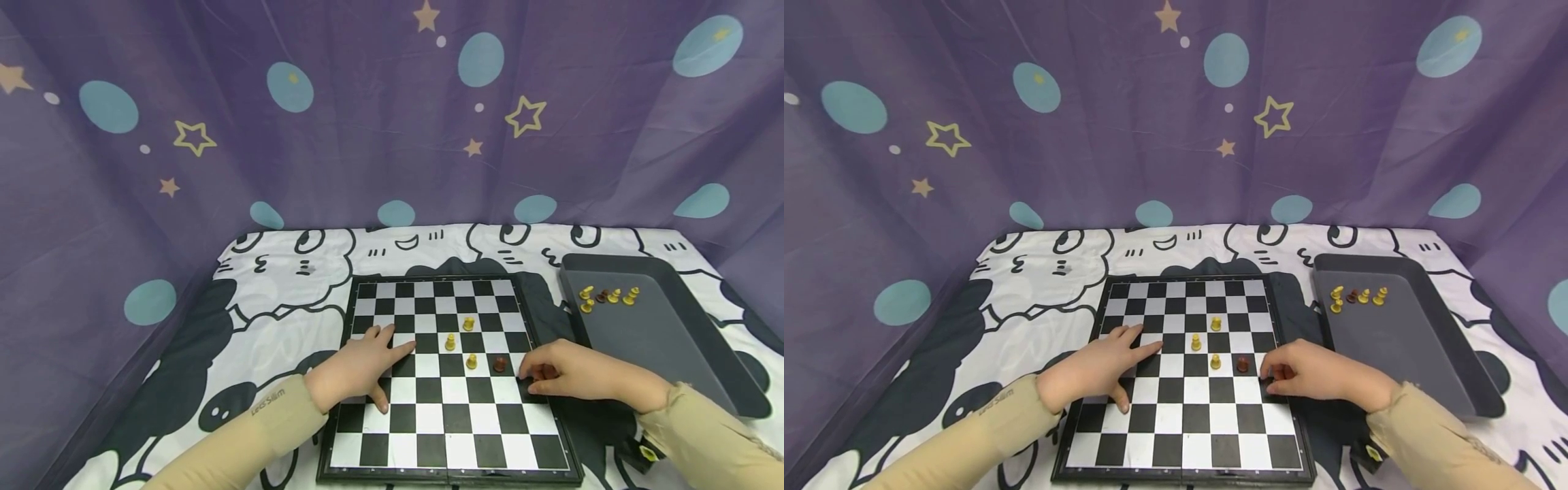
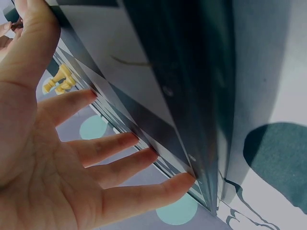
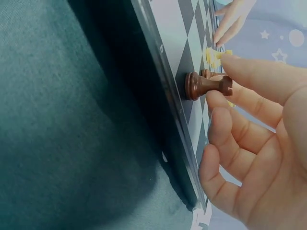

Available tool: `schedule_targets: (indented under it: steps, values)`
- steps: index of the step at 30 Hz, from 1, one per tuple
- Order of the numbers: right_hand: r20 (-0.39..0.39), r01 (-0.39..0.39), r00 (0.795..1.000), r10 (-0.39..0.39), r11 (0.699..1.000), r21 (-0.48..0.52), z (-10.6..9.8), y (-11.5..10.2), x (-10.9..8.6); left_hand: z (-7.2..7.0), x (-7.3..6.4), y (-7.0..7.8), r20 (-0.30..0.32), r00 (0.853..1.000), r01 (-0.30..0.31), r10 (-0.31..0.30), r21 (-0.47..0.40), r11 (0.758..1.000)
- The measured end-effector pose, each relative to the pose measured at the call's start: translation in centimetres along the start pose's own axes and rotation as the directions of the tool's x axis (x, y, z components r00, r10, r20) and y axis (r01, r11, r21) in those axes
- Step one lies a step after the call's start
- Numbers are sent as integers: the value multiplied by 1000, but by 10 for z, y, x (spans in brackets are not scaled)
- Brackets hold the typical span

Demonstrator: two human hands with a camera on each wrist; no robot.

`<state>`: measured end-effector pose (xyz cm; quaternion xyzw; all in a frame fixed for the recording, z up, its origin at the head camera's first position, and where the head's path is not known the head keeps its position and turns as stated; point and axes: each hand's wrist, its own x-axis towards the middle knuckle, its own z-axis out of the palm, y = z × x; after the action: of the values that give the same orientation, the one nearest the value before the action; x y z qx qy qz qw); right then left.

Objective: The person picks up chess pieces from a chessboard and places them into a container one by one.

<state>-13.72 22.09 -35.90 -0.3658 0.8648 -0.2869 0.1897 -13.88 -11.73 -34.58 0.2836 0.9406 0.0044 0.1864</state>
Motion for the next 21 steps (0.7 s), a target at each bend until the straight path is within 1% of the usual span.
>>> schedule_targets:
  steps: [4, 11, 15, 21]
  values:
    - [-1, 25, 1000, -25, 998, 53, 1, 4, -2, 0, 0, 0, 1, 1000, 4, -4, -10, 1000]
    - [-5, 68, 998, -68, 987, 146, 2, 12, -4, 0, 0, 0, 7, 1000, 12, -12, -24, 1000]
    - [-8, 93, 996, -93, 980, 176, 3, 15, -5, 0, 0, -1, 7, 1000, 12, -12, -27, 1000]
    - [-11, 94, 996, -94, 974, 206, 3, 17, -5, 0, 0, -1, 2, 1000, 5, -5, -22, 1000]
